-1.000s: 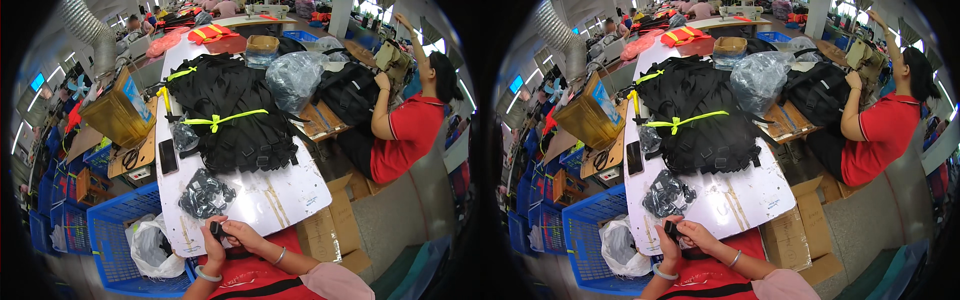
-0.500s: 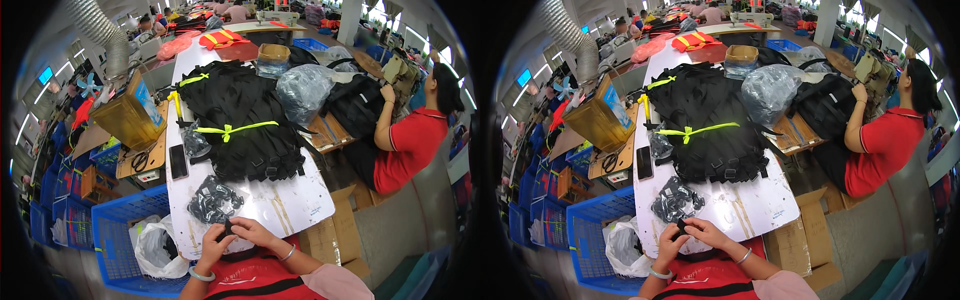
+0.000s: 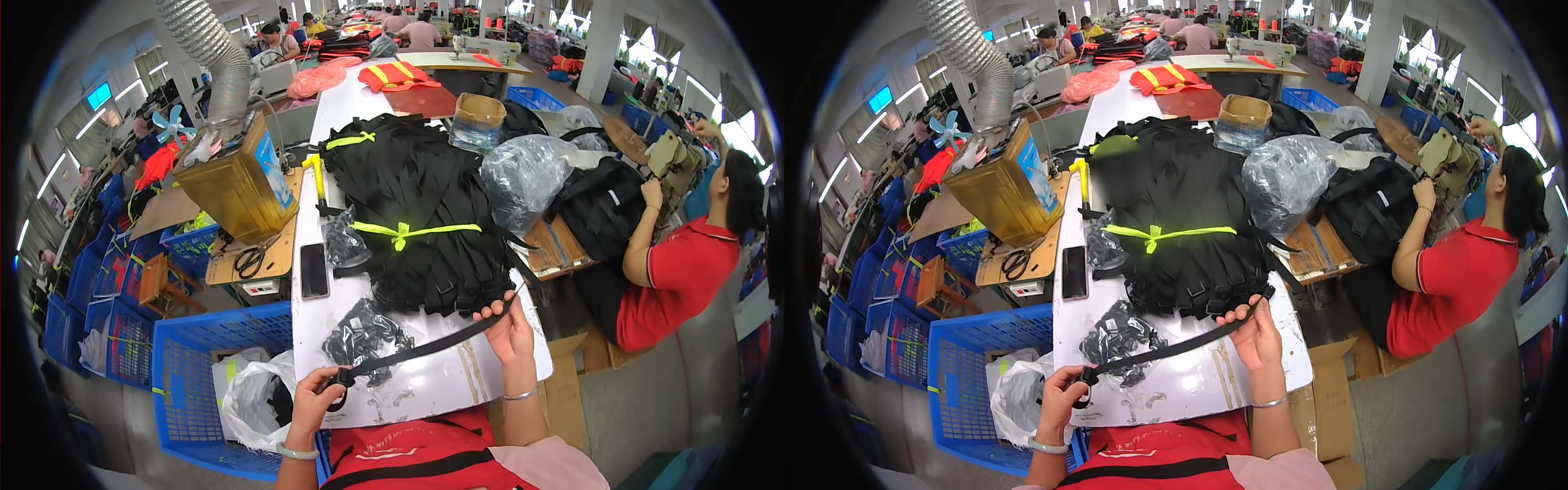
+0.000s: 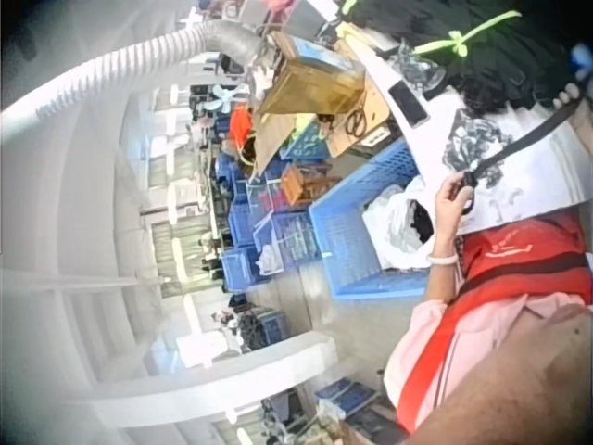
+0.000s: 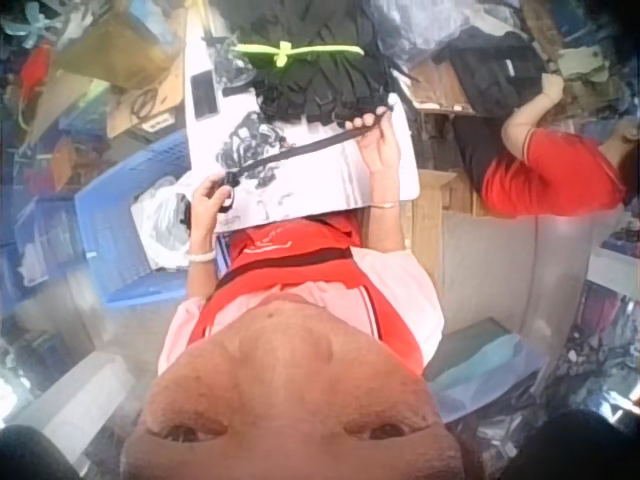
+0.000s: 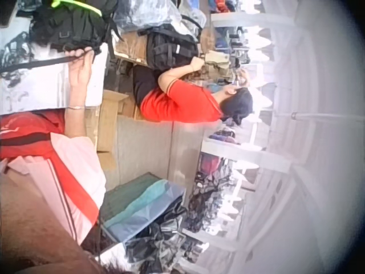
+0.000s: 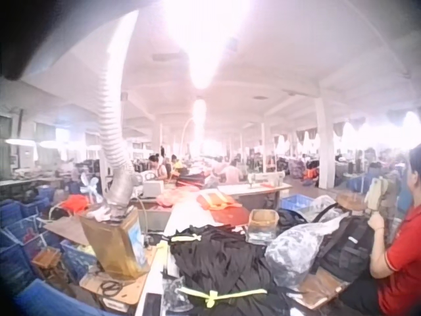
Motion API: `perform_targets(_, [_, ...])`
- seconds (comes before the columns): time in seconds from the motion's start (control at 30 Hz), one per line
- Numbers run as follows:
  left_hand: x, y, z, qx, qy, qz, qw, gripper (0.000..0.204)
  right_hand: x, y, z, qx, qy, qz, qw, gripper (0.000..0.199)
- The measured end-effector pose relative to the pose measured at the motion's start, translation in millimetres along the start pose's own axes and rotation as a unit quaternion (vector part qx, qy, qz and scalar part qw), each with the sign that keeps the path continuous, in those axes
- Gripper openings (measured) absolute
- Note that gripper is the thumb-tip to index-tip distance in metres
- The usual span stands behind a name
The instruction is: The person attaches plastic buckles to straps by threading each strap through a buckle by hand and placing the finished straps into a bag.
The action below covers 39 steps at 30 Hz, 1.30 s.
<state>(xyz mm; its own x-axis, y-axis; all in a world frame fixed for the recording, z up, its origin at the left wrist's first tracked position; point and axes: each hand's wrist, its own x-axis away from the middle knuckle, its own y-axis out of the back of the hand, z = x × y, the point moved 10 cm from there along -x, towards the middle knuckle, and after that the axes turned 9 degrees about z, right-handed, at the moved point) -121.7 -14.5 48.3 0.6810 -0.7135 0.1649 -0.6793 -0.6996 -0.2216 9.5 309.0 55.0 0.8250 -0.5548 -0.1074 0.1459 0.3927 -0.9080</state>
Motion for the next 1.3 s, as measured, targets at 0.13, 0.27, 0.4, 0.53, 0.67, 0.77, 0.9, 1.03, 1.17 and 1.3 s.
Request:
perform_targets(0.13, [-8.1, -19.9, 16.4, 0.026, 0.010, 0.072, 0.997, 0.035, 5.4, -26.6, -37.3, 0.221, -0.095, 0.095, 0.966, 0.019])
perform_targets(0.27, [-17.4, -65.1, -3.1, -0.037, -0.068, 0.131, 0.988, 0.033, 33.8, -46.3, -120.2, 0.423, -0.282, 0.148, 0.848, 0.016])
perform_targets(0.4, [-11.9, -37.2, 2.4, -0.097, -0.025, 0.057, 0.993, 0.035, 51.5, -53.3, -149.1, 0.353, -0.382, 0.213, 0.827, 0.023])
perform_targets(0.53, [-2.5, -28.5, 10.1, -0.086, 0.001, 0.077, 0.993, 0.035, 66.1, -49.4, -157.5, 0.337, -0.441, 0.233, 0.799, 0.024])
perform_targets(0.67, [4.2, -47.3, 9.9, -0.062, -0.019, 0.131, 0.989, 0.032, 69.7, -49.6, -161.9, 0.318, -0.442, 0.235, 0.805, 0.023])
perform_targets(0.77, [7.1, -46.1, 18.8, 0.027, 0.024, 0.141, 0.989, 0.031, 78.0, -50.0, -167.5, 0.325, -0.454, 0.261, 0.788, 0.023])
perform_targets(0.9, [8.3, -43.4, 25.7, 0.008, 0.038, 0.160, 0.986, 0.032, 77.2, -48.6, -167.9, 0.339, -0.451, 0.246, 0.788, 0.022])
perform_targets(1.03, [8.1, -43.4, 14.0, -0.219, -0.015, 0.139, 0.966, 0.034, 69.0, -42.7, -165.1, 0.455, -0.416, 0.219, 0.757, 0.022])
perform_targets(1.17, [8.7, -46.9, 7.2, -0.376, -0.073, 0.092, 0.919, 0.041, 53.1, -65.6, -153.6, 0.603, -0.179, 0.297, 0.719, 0.023])
perform_targets(1.3, [9.6, -53.4, -3.2, -0.393, -0.120, 0.089, 0.907, 0.042, 56.1, -51.6, -157.2, 0.639, -0.253, 0.266, 0.676, 0.020])
